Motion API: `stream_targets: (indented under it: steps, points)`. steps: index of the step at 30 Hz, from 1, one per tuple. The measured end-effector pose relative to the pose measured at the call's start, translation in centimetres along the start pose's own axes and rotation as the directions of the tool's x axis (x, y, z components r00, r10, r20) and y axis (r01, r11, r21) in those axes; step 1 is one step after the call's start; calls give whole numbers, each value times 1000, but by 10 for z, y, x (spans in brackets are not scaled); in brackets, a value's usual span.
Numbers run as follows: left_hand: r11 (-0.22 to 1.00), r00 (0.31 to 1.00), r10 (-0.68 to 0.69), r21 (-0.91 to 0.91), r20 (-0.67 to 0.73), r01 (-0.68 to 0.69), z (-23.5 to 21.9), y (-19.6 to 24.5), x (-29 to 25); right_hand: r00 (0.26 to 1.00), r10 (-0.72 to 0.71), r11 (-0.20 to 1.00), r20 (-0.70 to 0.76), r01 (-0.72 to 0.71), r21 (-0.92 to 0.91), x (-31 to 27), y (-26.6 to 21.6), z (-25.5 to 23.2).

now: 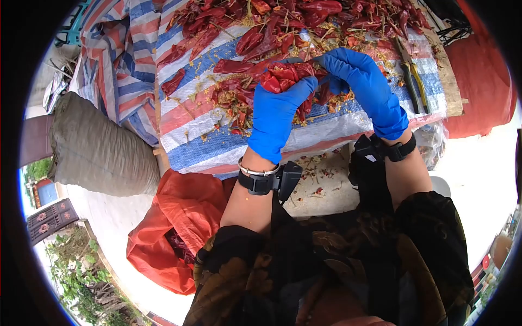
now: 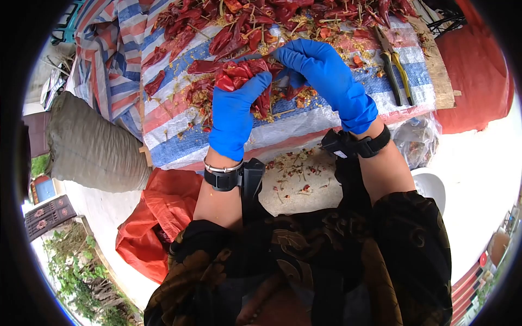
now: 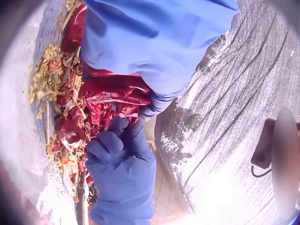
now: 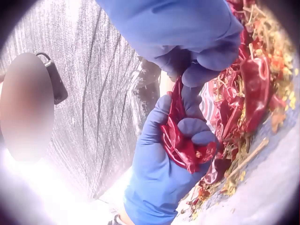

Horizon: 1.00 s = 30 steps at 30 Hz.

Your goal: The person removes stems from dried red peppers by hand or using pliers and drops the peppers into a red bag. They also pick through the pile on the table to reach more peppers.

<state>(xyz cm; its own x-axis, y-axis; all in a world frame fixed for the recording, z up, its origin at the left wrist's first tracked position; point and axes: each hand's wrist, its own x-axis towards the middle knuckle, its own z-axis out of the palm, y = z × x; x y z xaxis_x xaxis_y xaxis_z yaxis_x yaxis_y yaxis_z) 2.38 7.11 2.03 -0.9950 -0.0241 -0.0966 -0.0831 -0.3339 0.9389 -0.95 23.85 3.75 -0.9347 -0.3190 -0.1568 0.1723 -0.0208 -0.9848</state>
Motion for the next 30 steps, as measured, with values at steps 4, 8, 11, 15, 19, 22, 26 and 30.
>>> stream_targets:
  steps: [4,8,11,15,19,22,26,30]
  points:
    - [973,998,24,231,-54,-11,-9,0,1,917,-368,855,-157,267,-445,-2,-9,-24]
    - [987,996,0,161,-85,14,-17,3,1,727,-570,539,-382,-20,-842,-19,-25,-84]
    - [997,993,69,52,-91,-64,-22,7,0,726,-566,366,-390,-203,-908,-30,3,-153]
    - [959,949,256,167,-181,-227,-19,6,-2,815,-351,239,-461,-398,-886,-36,28,-183]
    - [932,943,300,257,-148,-256,-19,5,-5,849,-302,210,-433,-384,-899,-39,20,-169]
    - [943,960,246,262,-131,-205,-20,4,-6,813,-300,228,-499,-447,-865,-37,26,-172]
    - [934,951,278,269,-132,-236,-19,7,-9,817,-334,393,-470,-333,-857,-46,14,-160]
    - [983,978,174,83,-114,-165,-22,7,-11,792,-386,346,-472,-350,-871,-53,-14,-134]
